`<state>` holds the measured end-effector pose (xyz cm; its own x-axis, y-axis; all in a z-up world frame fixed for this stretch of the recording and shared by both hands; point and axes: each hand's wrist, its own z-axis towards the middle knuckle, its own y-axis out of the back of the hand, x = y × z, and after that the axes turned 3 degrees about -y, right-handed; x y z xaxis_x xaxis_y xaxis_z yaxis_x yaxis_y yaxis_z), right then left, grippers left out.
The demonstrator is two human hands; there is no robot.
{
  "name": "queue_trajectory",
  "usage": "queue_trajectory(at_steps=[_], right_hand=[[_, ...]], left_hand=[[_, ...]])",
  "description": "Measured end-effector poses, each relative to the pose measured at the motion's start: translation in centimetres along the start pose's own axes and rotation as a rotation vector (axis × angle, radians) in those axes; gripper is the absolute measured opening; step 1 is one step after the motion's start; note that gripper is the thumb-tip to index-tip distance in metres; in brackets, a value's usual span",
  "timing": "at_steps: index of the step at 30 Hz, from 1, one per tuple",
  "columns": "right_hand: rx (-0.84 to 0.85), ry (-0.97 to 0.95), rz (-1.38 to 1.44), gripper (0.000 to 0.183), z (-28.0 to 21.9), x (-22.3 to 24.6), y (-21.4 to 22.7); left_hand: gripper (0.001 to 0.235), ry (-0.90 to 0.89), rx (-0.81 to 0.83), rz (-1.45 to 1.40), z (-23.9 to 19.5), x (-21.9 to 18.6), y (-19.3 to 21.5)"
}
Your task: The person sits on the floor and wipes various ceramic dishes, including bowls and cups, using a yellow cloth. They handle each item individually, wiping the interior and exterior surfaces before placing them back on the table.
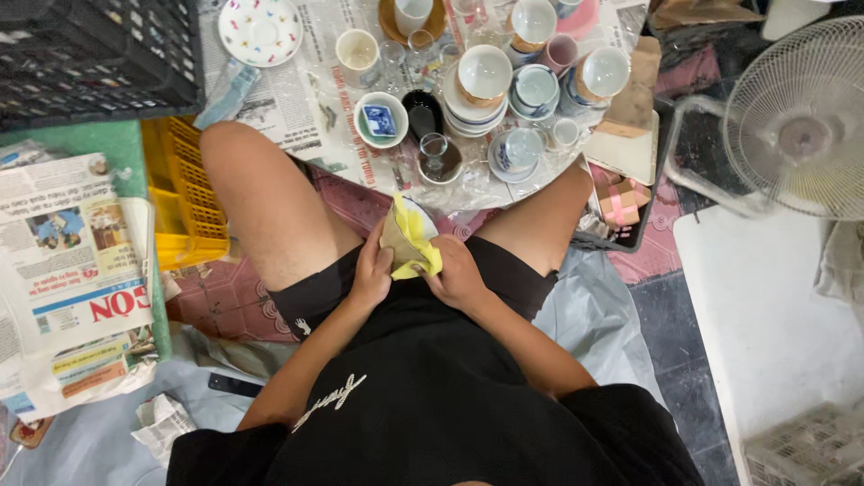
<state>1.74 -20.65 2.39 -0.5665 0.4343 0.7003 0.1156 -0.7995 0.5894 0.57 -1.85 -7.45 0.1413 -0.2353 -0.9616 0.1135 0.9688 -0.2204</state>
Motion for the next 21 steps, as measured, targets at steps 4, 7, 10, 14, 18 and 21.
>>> queue_trajectory(at_steps=[4, 7, 10, 14, 18, 21], right_hand=[[-0.026, -0.022, -0.009, 0.022, -0.2, -0.1, 0.3], [-0.052, -0.026, 0.030, 0.021, -1.0, -0.9, 0.4], [0.020, -0.167, 0.113, 0.010, -2.1, -2.9, 0.5], [-0.116, -0.383, 0.301, 0.016, -3.5, -4.6, -0.8], [-0.168, -0.262, 0.269, 0.021, -3.6, -3.9, -0.9], [-0.096, -0.008, 0.122, 0.027, -2.1, -3.1, -0.5]], left_hand=[[0.078, -0.092, 0.056, 0.147, 0.9, -4.1, -1.1], [0.090, 0.036, 0.046, 0.088, 1.4, -5.6, -1.9], [0.082, -0.233, 0.030, 0.346, 1.5, -5.9, -2.2], [0.069, 0.045, 0.130, 0.148, 1.5, -5.0, -1.7], [0.068, -0.010, 0.136, -0.002, 1.0, -2.3, -1.2], [0.070, 0.079, 0.052, -0.051, 0.8, 0.6, -0.3]])
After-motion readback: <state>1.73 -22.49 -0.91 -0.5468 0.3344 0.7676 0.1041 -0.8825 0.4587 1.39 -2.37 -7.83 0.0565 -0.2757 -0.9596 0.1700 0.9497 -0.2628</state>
